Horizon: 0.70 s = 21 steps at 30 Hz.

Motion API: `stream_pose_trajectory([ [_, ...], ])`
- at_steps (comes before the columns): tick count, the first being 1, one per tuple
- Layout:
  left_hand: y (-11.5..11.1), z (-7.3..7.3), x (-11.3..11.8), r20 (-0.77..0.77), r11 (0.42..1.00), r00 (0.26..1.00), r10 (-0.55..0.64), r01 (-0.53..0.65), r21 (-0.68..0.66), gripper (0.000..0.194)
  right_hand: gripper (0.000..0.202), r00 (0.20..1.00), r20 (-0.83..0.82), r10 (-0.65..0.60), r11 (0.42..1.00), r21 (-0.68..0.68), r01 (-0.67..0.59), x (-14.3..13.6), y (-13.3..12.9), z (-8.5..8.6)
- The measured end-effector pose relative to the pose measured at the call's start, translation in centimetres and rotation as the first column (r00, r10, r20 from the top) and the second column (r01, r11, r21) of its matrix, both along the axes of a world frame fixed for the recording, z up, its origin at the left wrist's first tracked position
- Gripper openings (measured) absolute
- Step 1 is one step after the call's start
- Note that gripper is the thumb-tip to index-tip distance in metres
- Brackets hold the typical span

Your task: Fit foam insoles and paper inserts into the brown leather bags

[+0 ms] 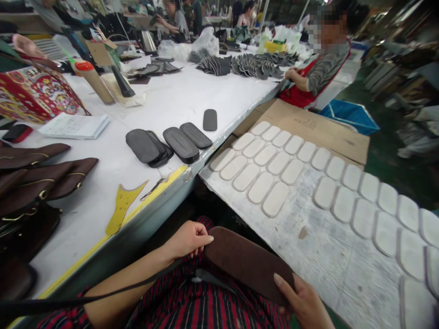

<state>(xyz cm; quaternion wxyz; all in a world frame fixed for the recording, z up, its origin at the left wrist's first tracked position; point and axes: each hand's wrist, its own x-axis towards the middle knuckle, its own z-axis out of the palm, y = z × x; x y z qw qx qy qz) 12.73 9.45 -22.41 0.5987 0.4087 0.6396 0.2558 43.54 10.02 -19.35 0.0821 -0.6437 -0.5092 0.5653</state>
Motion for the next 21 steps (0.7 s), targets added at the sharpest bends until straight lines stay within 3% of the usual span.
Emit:
stream_pose_trajectory([
  [11,0.01,0.97,-0.01,-0.005,0.999,0.999,0.036,-0.036,0.004,0.030,0.050,0.999,-0.022,0.031,0.999,-0.040,-0.032,0.10,0.43,-0.23],
  [21,-0.03,0.61,-0.19,0.023,0.999,1.000,0.003,-0.004,0.045,0.027,0.045,1.000,0.004,0.031,1.000,-0.007,-0.031,0.15,0.09,-0.11],
])
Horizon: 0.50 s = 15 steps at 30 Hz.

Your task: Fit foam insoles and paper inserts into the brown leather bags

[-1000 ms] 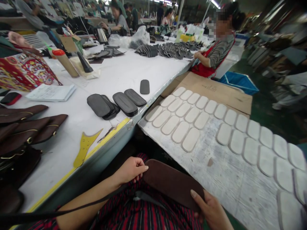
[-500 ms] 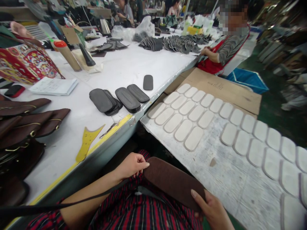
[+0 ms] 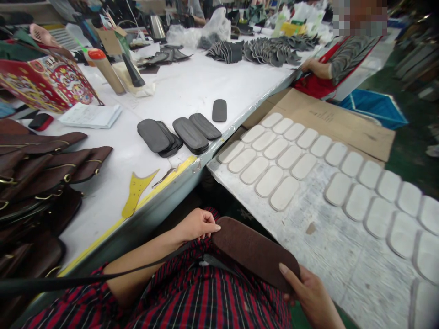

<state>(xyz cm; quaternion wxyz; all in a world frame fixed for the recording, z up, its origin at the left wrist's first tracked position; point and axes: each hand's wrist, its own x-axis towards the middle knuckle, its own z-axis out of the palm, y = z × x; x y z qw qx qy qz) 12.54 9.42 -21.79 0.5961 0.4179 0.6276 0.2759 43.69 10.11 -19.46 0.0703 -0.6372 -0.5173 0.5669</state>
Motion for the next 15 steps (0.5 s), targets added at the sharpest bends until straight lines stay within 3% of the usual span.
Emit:
stream_pose_trajectory([
  [15,-0.02,0.02,0.35,-0.056,1.000,0.998,0.007,-0.006,0.013,0.025,0.049,1.000,0.027,0.012,1.000,0.006,-0.012,-0.11,0.09,-0.24],
])
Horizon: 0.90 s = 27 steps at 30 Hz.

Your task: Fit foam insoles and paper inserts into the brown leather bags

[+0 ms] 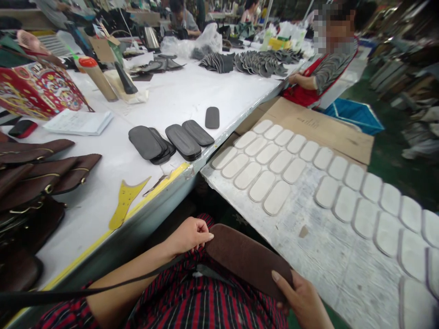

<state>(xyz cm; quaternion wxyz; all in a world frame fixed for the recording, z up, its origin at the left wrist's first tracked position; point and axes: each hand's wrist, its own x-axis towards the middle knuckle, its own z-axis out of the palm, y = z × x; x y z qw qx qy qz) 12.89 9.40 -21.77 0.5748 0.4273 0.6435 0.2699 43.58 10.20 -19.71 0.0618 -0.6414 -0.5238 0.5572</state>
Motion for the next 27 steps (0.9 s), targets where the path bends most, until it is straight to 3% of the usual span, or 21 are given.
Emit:
stream_pose_trajectory([
  [16,0.4,-0.5,0.3,-0.071,0.994,0.996,-0.045,0.038,-0.101,0.031,0.033,0.998,-0.033,-0.052,0.996,0.077,0.055,-1.1,0.0,0.7],
  [27,0.4,-1.1,0.0,-0.115,0.991,0.990,-0.076,0.062,-0.119,0.037,0.028,0.999,-0.044,-0.011,0.992,0.123,0.016,-0.7,0.1,0.5],
])
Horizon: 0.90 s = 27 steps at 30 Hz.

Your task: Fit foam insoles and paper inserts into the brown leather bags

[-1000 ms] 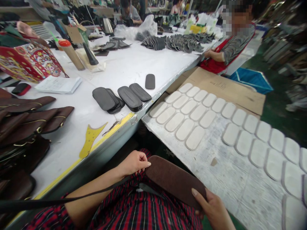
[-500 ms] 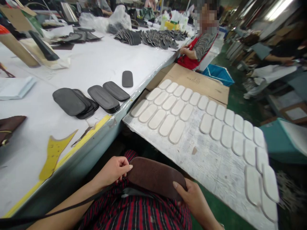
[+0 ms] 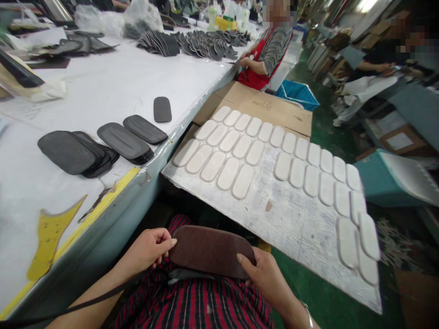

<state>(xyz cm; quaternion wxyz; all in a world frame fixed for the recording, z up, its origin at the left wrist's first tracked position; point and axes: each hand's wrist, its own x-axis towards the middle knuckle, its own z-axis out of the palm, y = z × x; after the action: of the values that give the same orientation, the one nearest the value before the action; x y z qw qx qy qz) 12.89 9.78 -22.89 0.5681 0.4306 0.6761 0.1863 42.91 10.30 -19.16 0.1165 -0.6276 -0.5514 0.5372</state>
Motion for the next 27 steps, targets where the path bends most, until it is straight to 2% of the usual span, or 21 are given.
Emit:
stream_pose_trajectory([
  [5,0.2,-0.1,0.1,-0.010,1.000,1.000,0.003,-0.004,-0.005,0.037,0.029,0.998,0.064,0.024,1.000,-0.008,-0.023,-0.3,0.0,0.2],
  [7,0.3,-0.1,0.1,-0.019,1.000,1.000,-0.003,0.003,-0.007,0.038,0.029,0.982,0.175,0.072,0.994,0.069,-0.085,-0.4,0.1,0.4],
  [10,0.3,0.0,0.2,-0.038,1.000,0.999,-0.019,0.019,-0.011,0.040,0.030,0.887,0.447,0.113,0.941,0.239,-0.240,-0.4,0.2,0.8],
  [13,0.3,0.2,0.1,-0.070,0.999,0.996,-0.050,0.050,-0.006,0.042,0.035,0.796,0.595,0.114,0.917,0.246,-0.315,0.3,0.3,1.3],
  [16,0.3,0.1,-0.2,-0.078,0.998,0.995,-0.062,0.061,-0.015,0.044,0.034,0.862,0.493,0.114,0.945,0.214,-0.248,1.5,0.4,1.4],
  [20,0.4,-0.5,-0.5,-0.076,0.997,0.995,-0.070,0.067,-0.031,0.047,0.034,0.987,0.159,0.036,0.999,0.031,-0.042,2.8,0.2,0.6],
  [23,0.5,-0.3,-0.2,-0.085,0.998,0.995,-0.048,0.044,-0.052,0.050,0.034,0.999,-0.002,-0.053,0.995,-0.083,0.053,3.0,0.0,-0.2],
  [27,0.4,0.6,0.6,-0.112,1.000,0.994,0.015,-0.016,-0.005,0.049,0.031,0.996,-0.038,-0.085,0.992,-0.099,0.081,3.0,-0.2,-0.7],
])
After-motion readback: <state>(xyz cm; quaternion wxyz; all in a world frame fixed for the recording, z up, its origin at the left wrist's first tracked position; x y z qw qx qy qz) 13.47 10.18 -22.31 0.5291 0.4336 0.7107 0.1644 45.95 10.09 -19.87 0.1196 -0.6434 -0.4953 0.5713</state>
